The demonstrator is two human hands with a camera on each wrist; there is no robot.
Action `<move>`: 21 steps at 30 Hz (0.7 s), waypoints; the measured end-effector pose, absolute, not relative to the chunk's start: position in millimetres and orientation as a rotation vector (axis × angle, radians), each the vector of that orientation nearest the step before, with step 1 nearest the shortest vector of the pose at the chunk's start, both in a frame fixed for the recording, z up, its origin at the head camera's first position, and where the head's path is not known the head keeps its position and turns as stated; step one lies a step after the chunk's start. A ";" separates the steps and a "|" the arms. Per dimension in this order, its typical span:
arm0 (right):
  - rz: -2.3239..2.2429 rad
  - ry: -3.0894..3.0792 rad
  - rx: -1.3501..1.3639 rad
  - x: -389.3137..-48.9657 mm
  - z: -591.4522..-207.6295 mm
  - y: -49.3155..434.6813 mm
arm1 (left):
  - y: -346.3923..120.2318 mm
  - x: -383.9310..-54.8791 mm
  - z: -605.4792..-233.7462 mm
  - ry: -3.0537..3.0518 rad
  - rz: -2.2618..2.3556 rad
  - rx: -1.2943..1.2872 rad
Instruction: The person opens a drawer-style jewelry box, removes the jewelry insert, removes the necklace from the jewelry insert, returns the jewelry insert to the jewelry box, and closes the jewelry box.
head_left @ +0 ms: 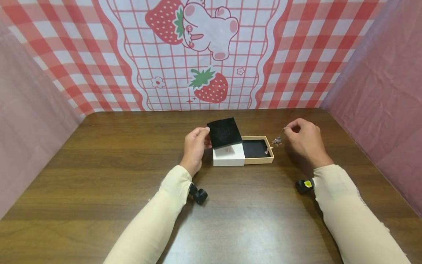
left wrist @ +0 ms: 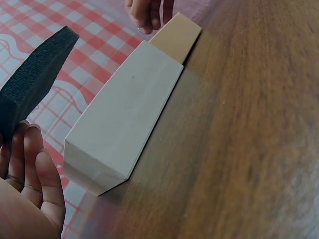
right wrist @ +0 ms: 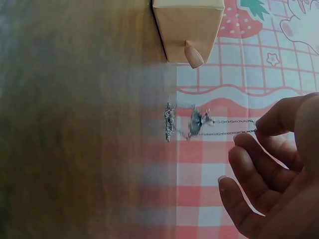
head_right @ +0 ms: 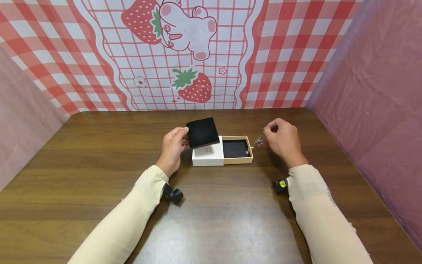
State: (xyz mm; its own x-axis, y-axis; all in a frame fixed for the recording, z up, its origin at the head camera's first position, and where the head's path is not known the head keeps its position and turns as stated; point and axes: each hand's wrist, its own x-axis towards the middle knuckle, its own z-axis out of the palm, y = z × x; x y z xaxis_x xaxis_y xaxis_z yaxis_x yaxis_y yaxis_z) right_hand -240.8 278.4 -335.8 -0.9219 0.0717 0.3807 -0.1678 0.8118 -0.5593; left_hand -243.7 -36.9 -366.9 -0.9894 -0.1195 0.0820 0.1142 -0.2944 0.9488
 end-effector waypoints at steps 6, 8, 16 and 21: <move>0.862 -2.628 0.060 -241.0 -335.7 277.8 | -37.6 -244.1 -367.4 -1.769 -2.422 0.009; 0.867 -2.634 0.055 -241.3 -335.7 277.4 | -37.9 -243.8 -367.3 -1.770 -2.419 0.012; 0.859 -2.617 0.025 -240.3 -334.5 282.7 | -37.9 -243.1 -366.7 -1.779 -2.415 0.003; 0.885 -2.630 -0.038 -240.1 -333.9 287.0 | -36.8 -243.8 -367.0 -1.773 -2.423 0.009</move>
